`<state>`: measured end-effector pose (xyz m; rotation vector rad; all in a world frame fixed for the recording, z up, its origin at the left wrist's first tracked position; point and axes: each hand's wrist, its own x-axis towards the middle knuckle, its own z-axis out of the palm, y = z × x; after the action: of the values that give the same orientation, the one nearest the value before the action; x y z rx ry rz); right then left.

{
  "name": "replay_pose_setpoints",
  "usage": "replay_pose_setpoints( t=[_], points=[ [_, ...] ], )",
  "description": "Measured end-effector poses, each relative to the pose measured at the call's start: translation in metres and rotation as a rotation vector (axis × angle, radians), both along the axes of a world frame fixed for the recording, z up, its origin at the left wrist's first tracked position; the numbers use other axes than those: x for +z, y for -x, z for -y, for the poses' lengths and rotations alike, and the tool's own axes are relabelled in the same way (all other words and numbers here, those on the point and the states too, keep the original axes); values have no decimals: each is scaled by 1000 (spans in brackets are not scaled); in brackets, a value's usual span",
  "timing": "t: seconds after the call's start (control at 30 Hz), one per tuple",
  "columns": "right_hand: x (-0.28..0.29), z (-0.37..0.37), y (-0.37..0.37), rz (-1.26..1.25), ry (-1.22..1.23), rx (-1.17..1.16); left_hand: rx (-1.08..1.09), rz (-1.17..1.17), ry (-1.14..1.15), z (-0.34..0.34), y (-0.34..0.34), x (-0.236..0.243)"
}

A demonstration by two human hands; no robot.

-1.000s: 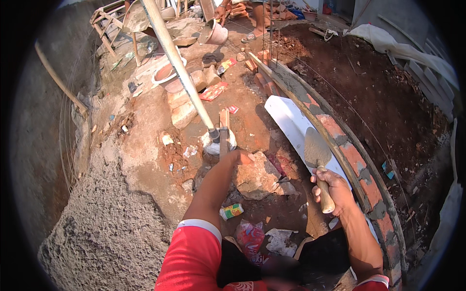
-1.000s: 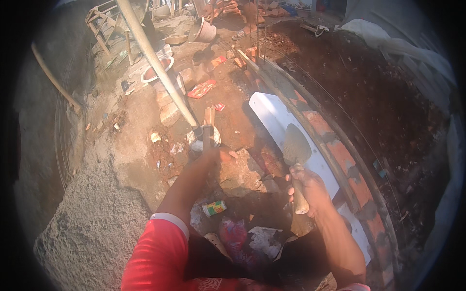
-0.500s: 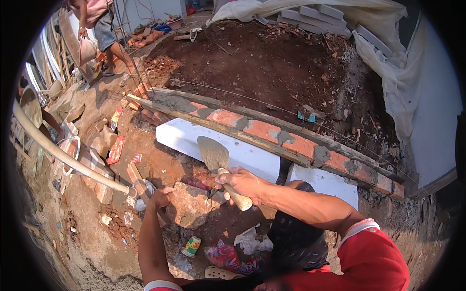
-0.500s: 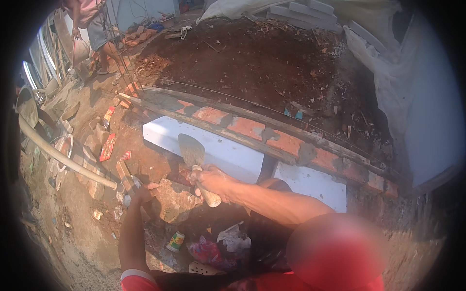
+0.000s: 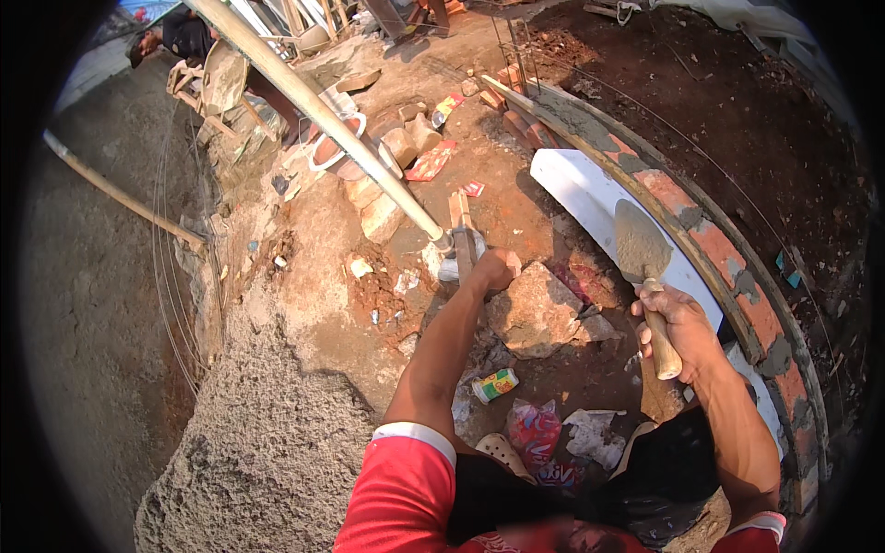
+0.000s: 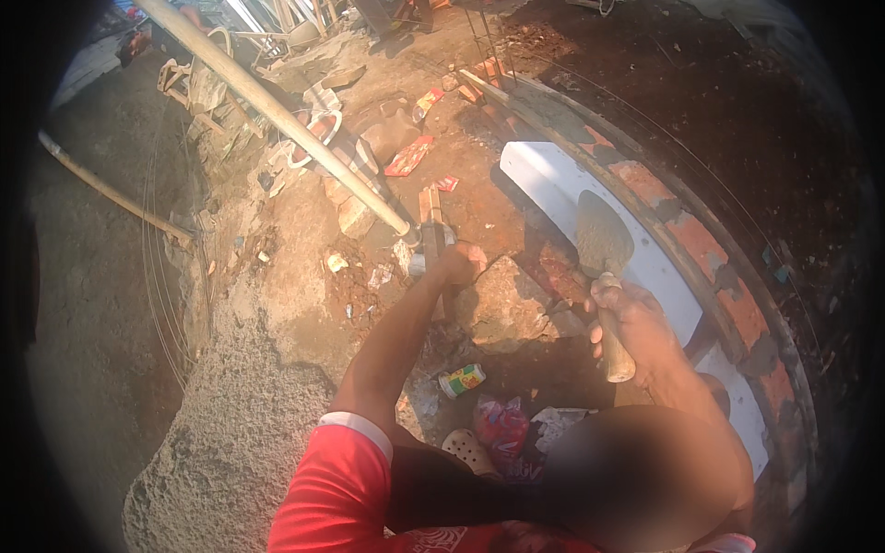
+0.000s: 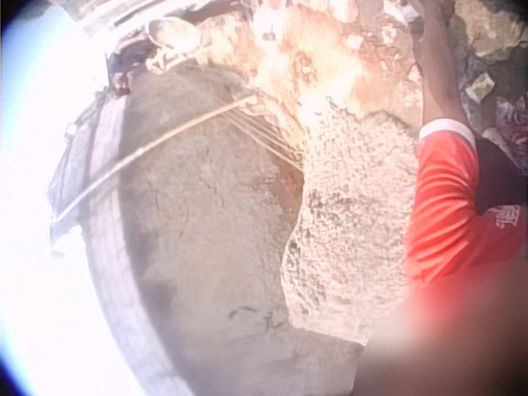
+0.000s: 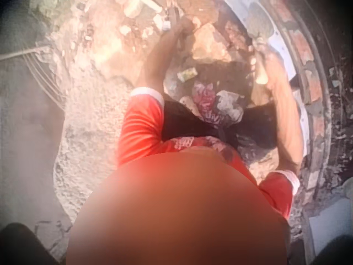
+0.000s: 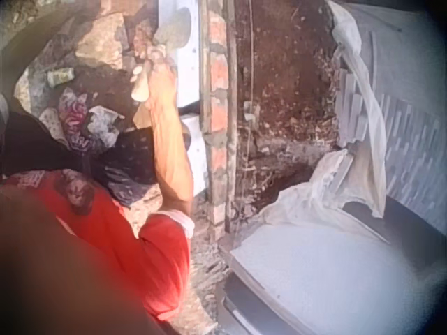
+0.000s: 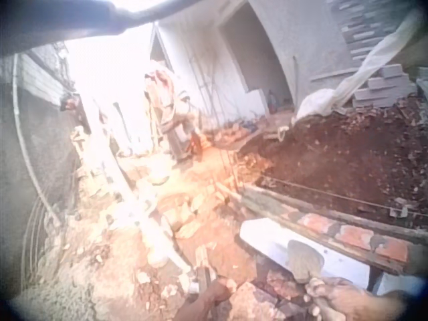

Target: The person scoops mortar from a bucket with a trowel and applies it to a partially built brick wall. They then place a white rectangular block onto the mortar bed and tap it into position.

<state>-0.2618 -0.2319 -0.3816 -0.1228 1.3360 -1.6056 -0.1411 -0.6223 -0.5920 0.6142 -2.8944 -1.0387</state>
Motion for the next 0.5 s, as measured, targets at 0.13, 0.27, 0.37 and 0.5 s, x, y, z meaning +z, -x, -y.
replay_pose_setpoints(
  t=[0.13, 0.27, 0.37, 0.5],
  points=[
    [-4, -2, 2, 2, 1, 6, -11, -23, 14, 1, 9, -1],
    [-7, -4, 6, -12, 27, 44, 98, -192, -356, 5, 14, -4],
    [-3, -2, 5, 2, -27, 9, 109, -56, -401, 10, 15, -5],
    [11, -2, -1, -6, -37, -3, -29, -30, -28, 4, 14, -4]
  ],
)
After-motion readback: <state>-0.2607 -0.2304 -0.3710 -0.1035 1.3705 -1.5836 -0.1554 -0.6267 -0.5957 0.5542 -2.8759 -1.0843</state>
